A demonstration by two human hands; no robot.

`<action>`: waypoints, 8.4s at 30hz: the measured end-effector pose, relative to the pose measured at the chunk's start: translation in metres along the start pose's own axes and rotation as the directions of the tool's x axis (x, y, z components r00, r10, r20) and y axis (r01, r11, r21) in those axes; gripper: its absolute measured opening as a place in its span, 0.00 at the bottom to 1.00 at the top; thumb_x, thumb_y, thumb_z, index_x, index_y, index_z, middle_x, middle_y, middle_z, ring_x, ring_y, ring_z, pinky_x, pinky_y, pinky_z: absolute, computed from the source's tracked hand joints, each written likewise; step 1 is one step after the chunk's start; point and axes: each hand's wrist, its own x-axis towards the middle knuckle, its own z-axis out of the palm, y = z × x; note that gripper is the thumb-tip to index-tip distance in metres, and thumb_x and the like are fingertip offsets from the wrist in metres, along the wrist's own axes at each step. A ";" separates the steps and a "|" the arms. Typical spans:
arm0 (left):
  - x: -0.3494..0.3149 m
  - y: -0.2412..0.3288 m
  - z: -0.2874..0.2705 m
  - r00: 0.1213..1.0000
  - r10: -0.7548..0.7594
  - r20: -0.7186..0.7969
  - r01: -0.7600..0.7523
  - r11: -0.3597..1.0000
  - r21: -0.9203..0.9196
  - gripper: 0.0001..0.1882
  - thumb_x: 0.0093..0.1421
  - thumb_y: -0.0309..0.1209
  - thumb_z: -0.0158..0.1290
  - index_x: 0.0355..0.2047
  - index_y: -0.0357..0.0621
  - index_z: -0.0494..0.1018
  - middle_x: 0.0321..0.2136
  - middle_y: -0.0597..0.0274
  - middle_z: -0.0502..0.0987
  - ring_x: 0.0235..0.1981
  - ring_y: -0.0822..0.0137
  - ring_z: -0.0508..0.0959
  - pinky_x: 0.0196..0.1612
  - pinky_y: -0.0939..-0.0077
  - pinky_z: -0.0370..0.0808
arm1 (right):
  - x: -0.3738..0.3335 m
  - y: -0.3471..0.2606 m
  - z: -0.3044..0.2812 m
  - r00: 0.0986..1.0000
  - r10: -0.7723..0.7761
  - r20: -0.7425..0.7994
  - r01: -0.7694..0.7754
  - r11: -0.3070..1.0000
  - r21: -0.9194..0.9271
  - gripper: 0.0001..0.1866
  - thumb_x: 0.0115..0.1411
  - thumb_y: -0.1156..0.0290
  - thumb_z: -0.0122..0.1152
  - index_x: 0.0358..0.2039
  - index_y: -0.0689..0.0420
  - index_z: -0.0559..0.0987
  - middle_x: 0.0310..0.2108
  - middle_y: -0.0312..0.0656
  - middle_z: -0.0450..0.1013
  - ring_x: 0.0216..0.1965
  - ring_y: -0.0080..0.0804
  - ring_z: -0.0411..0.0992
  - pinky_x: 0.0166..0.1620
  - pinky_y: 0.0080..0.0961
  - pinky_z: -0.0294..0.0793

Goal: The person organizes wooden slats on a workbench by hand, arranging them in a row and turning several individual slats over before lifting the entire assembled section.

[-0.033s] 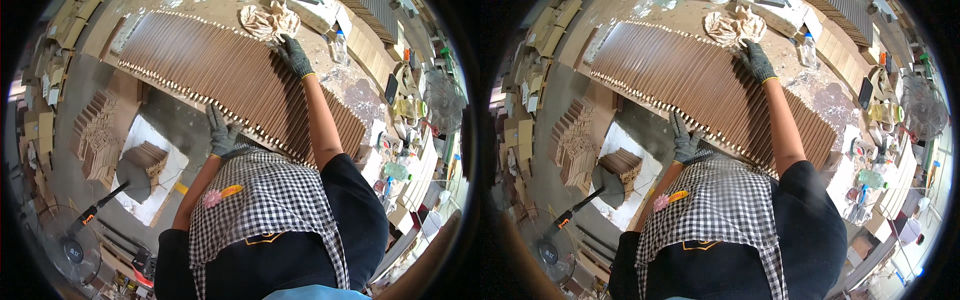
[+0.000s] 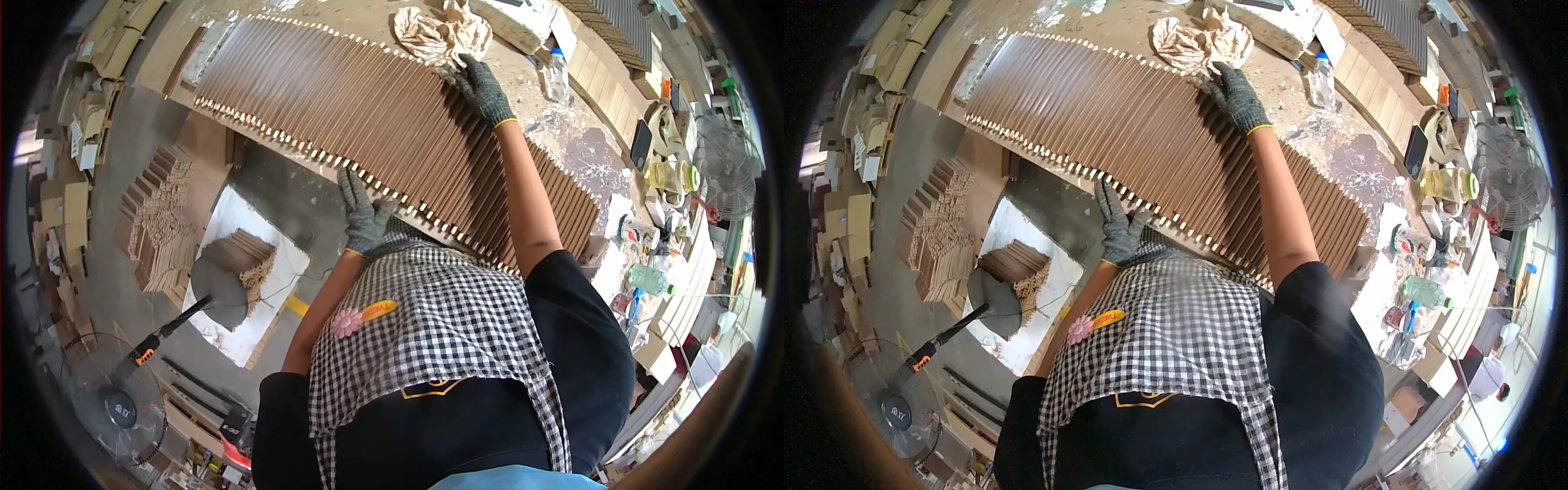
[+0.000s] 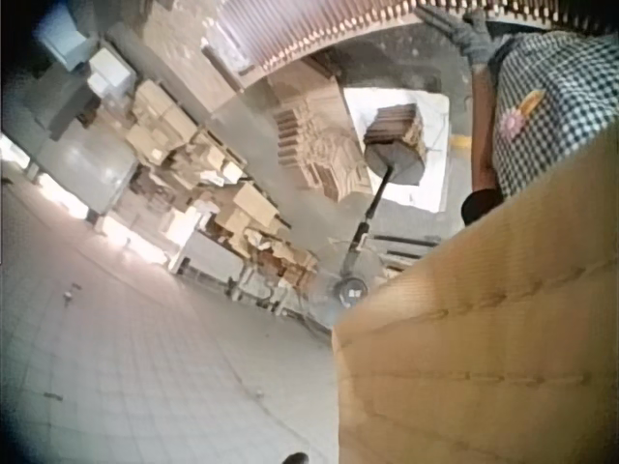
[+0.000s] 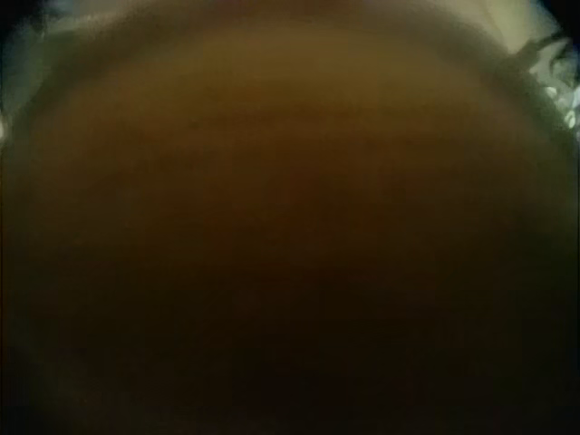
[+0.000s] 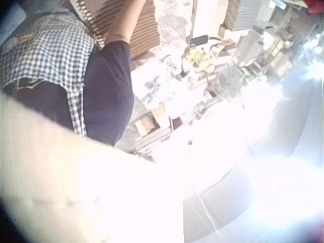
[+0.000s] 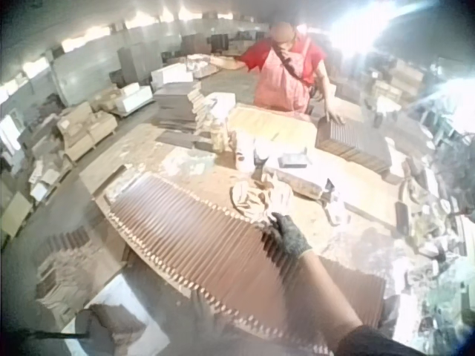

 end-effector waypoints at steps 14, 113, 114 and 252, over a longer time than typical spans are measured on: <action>-0.005 -0.004 0.005 0.995 -0.082 0.061 0.080 0.996 0.039 0.68 0.57 0.60 0.64 0.77 0.36 0.31 0.77 0.35 0.31 0.78 0.39 0.35 0.78 0.49 0.43 | -0.178 -0.142 0.001 0.949 -0.222 0.226 0.256 0.957 -0.136 0.20 0.62 0.62 0.69 0.55 0.45 0.83 0.43 0.43 0.79 0.46 0.43 0.77 0.57 0.39 0.75; 0.100 -0.014 -0.020 0.809 -0.182 -0.558 0.183 0.982 -0.055 0.32 0.78 0.42 0.38 0.75 0.38 0.53 0.77 0.42 0.47 0.78 0.43 0.46 0.78 0.50 0.43 | -0.006 -0.169 0.082 0.941 -0.328 0.084 0.338 0.899 -0.280 0.13 0.71 0.59 0.60 0.49 0.49 0.85 0.33 0.53 0.78 0.40 0.47 0.79 0.45 0.41 0.78; 0.099 -0.021 -0.020 0.774 -0.197 -0.602 0.166 0.980 -0.108 0.33 0.78 0.42 0.38 0.75 0.36 0.52 0.77 0.43 0.47 0.78 0.44 0.46 0.78 0.50 0.43 | -0.007 -0.179 0.086 0.936 -0.341 0.090 0.353 0.897 -0.267 0.13 0.71 0.59 0.60 0.49 0.49 0.85 0.33 0.53 0.78 0.40 0.47 0.79 0.45 0.41 0.78; 0.129 -0.039 -0.051 0.747 -0.293 -0.597 0.242 0.956 -0.167 0.36 0.77 0.50 0.37 0.76 0.38 0.53 0.76 0.41 0.50 0.77 0.42 0.48 0.77 0.46 0.43 | 0.130 -0.107 0.062 0.876 -0.426 0.227 0.483 0.772 -0.414 0.18 0.59 0.69 0.68 0.51 0.46 0.86 0.37 0.49 0.78 0.40 0.52 0.77 0.44 0.44 0.78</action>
